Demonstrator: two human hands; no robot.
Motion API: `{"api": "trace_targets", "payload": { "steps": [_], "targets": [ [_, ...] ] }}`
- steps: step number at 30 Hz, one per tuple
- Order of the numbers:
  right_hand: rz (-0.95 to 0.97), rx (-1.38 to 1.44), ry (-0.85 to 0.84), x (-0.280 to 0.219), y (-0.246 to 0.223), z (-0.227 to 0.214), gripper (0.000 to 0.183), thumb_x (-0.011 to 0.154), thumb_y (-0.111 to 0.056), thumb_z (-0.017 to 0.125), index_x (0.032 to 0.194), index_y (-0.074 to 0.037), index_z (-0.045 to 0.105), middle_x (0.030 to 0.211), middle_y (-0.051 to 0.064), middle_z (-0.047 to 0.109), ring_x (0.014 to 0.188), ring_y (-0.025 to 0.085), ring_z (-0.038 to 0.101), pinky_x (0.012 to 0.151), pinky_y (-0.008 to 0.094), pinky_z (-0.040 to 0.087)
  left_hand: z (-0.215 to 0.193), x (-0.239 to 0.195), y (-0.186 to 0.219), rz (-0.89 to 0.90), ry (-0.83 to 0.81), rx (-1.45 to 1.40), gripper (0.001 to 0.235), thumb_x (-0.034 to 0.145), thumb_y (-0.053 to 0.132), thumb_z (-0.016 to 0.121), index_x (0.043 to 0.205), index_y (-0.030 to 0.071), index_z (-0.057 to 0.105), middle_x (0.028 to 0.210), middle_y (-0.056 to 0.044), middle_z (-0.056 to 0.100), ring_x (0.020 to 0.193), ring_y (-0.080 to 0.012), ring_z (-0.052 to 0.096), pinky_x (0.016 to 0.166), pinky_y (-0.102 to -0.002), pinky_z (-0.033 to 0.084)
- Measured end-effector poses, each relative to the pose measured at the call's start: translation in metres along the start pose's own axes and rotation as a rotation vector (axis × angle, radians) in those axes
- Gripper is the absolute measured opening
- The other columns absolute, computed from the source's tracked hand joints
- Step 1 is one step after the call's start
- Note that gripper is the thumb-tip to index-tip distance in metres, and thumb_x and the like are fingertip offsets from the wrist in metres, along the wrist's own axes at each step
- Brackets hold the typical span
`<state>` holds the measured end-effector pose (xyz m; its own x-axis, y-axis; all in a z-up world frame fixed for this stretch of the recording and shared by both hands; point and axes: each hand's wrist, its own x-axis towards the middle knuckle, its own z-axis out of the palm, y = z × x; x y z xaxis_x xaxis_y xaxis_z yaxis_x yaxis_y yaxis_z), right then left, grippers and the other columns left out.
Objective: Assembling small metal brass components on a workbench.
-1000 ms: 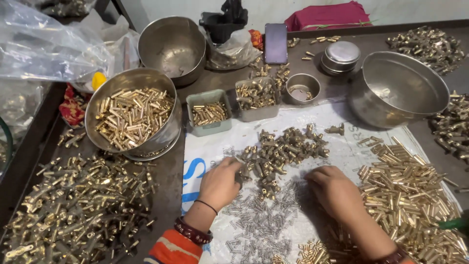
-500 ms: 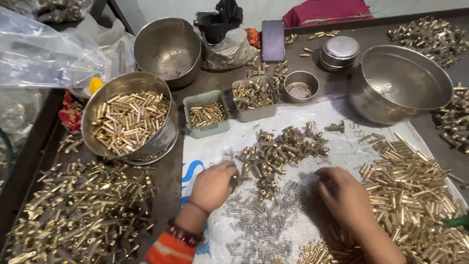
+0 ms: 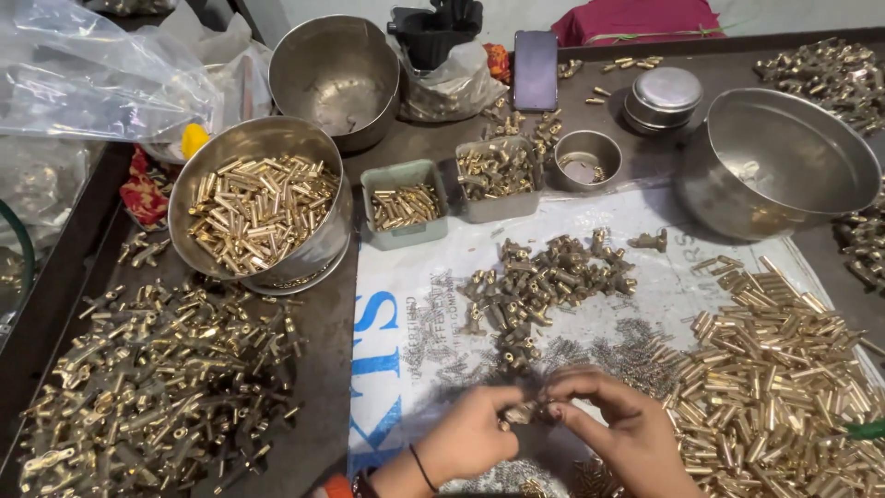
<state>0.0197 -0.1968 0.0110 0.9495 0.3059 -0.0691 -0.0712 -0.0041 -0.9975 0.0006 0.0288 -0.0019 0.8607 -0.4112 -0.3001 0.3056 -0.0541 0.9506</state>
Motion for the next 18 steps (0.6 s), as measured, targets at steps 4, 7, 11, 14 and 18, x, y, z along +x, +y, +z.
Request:
{"api": "trace_targets", "payload": {
  "steps": [4, 7, 11, 14, 18],
  "targets": [
    [-0.114, -0.086, -0.063, -0.007, -0.003, -0.001, 0.017, 0.079, 0.003, 0.079, 0.096, 0.001, 0.078, 0.109, 0.012, 0.076, 0.11, 0.024, 0.07, 0.098, 0.04, 0.055, 0.015, -0.008, 0.024, 0.232, 0.027, 0.341, 0.034, 0.08, 0.003, 0.071, 0.114, 0.006, 0.075, 0.094, -0.003, 0.069, 0.079, -0.0109, 0.065, 0.073, -0.029, 0.052],
    [-0.227, -0.236, -0.05, -0.012, -0.01, -0.006, 0.018, 0.076, 0.001, 0.082, 0.093, -0.002, 0.079, 0.106, 0.009, 0.077, 0.111, 0.024, 0.071, 0.097, 0.04, 0.054, 0.025, -0.005, 0.033, 0.053, -0.019, 0.193, 0.027, 0.086, 0.011, 0.074, 0.113, 0.005, 0.074, 0.086, 0.0, 0.071, 0.075, -0.0049, 0.058, 0.067, -0.025, 0.049],
    [-0.293, -0.317, -0.034, -0.017, -0.011, -0.014, 0.019, 0.075, -0.002, 0.083, 0.094, -0.005, 0.082, 0.107, 0.006, 0.077, 0.113, 0.024, 0.071, 0.1, 0.04, 0.054, 0.032, -0.001, 0.014, 0.04, -0.068, 0.049, 0.026, 0.086, 0.006, 0.07, 0.111, -0.001, 0.072, 0.089, 0.002, 0.069, 0.08, -0.0036, 0.058, 0.068, -0.025, 0.048],
    [-0.304, -0.436, -0.048, 0.0, -0.017, -0.042, 0.019, 0.077, -0.007, 0.082, 0.095, -0.011, 0.084, 0.116, 0.006, 0.074, 0.116, 0.023, 0.068, 0.096, 0.038, 0.057, 0.038, -0.003, 0.024, -0.01, -0.03, 0.085, 0.027, 0.085, 0.006, 0.07, 0.111, -0.002, 0.074, 0.082, 0.002, 0.063, 0.071, -0.0061, 0.053, 0.059, -0.026, 0.042],
    [-0.096, -1.026, 0.366, 0.04, -0.008, -0.127, 0.021, 0.091, -0.03, 0.071, 0.105, -0.016, 0.078, 0.131, 0.006, 0.068, 0.12, 0.025, 0.063, 0.102, 0.042, 0.055, 0.04, -0.009, 0.029, -0.028, -0.047, 0.078, 0.026, 0.089, 0.01, 0.072, 0.114, 0.003, 0.073, 0.087, 0.005, 0.068, 0.074, -0.0023, 0.058, 0.064, -0.021, 0.047]
  ]
}}
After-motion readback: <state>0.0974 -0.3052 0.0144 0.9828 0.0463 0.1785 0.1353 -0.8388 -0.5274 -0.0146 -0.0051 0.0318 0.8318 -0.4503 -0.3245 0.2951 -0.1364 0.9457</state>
